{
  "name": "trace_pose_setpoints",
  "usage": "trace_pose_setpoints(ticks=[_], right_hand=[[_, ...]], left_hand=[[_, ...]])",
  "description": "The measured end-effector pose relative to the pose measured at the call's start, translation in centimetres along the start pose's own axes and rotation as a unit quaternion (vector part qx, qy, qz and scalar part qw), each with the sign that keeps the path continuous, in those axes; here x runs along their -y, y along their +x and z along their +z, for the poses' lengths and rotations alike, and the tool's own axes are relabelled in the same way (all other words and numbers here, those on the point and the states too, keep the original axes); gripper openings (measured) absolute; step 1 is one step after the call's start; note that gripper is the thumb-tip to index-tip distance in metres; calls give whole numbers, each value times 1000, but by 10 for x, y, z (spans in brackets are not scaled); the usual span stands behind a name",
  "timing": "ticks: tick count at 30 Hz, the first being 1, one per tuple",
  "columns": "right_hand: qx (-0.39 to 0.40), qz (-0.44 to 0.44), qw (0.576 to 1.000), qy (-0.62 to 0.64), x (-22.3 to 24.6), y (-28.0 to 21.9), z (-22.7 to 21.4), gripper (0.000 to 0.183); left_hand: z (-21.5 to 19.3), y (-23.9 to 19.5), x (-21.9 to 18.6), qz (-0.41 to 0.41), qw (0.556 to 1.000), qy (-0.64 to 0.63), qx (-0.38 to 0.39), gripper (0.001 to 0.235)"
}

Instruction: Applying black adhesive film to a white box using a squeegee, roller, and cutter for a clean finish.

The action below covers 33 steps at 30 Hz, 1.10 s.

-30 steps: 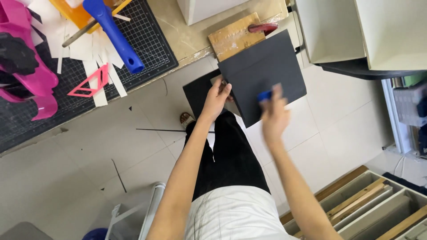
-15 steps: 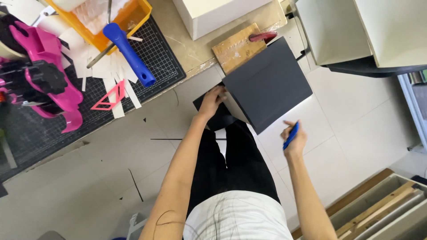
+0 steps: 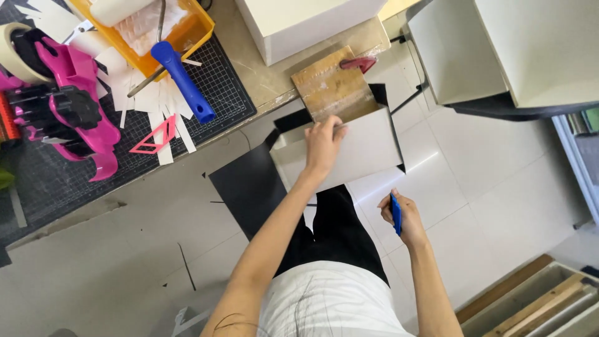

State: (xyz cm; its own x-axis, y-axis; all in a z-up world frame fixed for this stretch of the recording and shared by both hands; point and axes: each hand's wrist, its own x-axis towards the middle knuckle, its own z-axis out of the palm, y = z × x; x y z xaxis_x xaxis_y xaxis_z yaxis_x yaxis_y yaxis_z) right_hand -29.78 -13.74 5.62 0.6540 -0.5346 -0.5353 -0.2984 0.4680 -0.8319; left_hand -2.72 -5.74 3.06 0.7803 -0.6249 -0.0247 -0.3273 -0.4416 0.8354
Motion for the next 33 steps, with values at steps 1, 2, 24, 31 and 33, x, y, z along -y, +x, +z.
trace_pose_setpoints(ticks=[1, 2, 24, 31, 33], right_hand=[[7, -1, 1000, -2, 10, -1, 1, 55], [6, 9, 1000, -29, 21, -3, 1, 51], [31, -216, 874, -434, 142, 157, 61, 46], [-54, -146, 855, -495, 54, 270, -92, 56], [-21, 59, 964, -259, -28, 337, -157, 38]], left_hand=[[4, 3, -6, -1, 1000, 2, -7, 18], [7, 6, -12, 33, 997, 67, -7, 16], [-16, -185, -39, 243, 967, 58, -42, 24], [0, -58, -142, 24, 993, -52, -101, 76], [-1, -17, -110, -156, 980, -7, -126, 111]])
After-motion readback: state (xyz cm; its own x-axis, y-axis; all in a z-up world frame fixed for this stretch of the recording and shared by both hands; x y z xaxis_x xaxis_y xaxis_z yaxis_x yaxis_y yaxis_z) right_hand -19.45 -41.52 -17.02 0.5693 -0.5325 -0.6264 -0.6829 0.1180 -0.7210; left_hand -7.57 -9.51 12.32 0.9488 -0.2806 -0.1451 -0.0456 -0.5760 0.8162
